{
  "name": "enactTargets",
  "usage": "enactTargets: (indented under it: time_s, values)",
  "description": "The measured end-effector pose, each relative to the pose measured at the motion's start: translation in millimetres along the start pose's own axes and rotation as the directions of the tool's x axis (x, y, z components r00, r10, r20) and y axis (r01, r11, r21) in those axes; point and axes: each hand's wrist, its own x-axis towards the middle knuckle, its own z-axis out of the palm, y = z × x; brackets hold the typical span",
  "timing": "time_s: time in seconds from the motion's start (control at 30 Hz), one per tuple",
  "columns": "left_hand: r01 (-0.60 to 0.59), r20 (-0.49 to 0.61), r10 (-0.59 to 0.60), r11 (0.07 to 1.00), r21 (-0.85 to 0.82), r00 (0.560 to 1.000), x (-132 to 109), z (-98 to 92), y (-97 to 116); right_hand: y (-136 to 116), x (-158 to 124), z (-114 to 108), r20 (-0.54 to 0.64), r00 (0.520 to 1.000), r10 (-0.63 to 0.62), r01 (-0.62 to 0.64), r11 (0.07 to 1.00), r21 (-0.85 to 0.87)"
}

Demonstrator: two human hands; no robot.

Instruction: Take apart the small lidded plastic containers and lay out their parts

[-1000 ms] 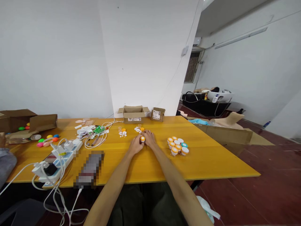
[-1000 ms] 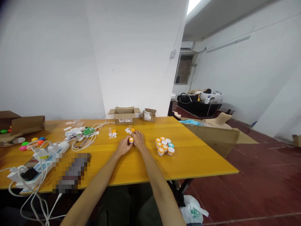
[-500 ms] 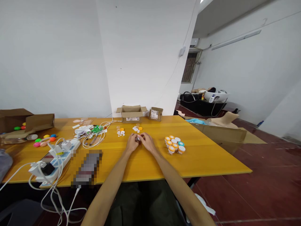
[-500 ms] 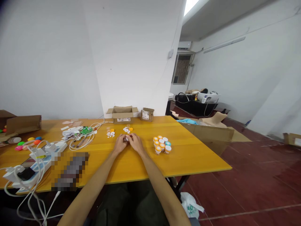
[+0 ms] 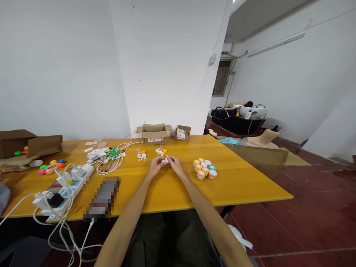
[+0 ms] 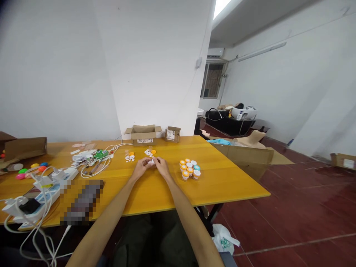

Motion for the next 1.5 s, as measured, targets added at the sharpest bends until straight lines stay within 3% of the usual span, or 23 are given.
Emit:
enactTargets:
  time_s: [0.2, 0.6, 0.87, 1.33, 1.5]
  values:
    - [-0.018, 0.033, 0.019, 1.0, -0.012, 0.999, -0.9, -0.8, 3.1, -4.0, -2.5, 1.2, 0.012, 0.999, 0.035, -0.036, 0.994, 0.103]
    - [-0.032, 0.023, 0.031, 0.998, 0.055, 0.999, -0.6, 0.4, -1.9, 11.1, 0.5, 3.8, 0.064, 0.992, 0.106, -0.118, 0.968, 0.22]
    - [-0.022, -0.01, 0.024, 0.985, 0.174, 1.0, -1.7, 0.0, 0.5, 11.1, -4.0, 7.0, 0.117, 0.993, 0.03, -0.062, 0.959, 0.275]
    - [0.036, -0.114, 0.003, 0.941, 0.338, 0.993, -7.5, 0.2, 9.2, 9.1, -14.3, 9.6, 0.141, 0.987, -0.072, 0.043, 0.979, 0.201]
    - [-0.007, -0.02, 0.012, 0.968, 0.252, 1.0, -10.5, -0.2, 11.0, 12.6, -13.7, 8.9, 0.09, 0.993, -0.073, 0.061, 0.99, 0.129]
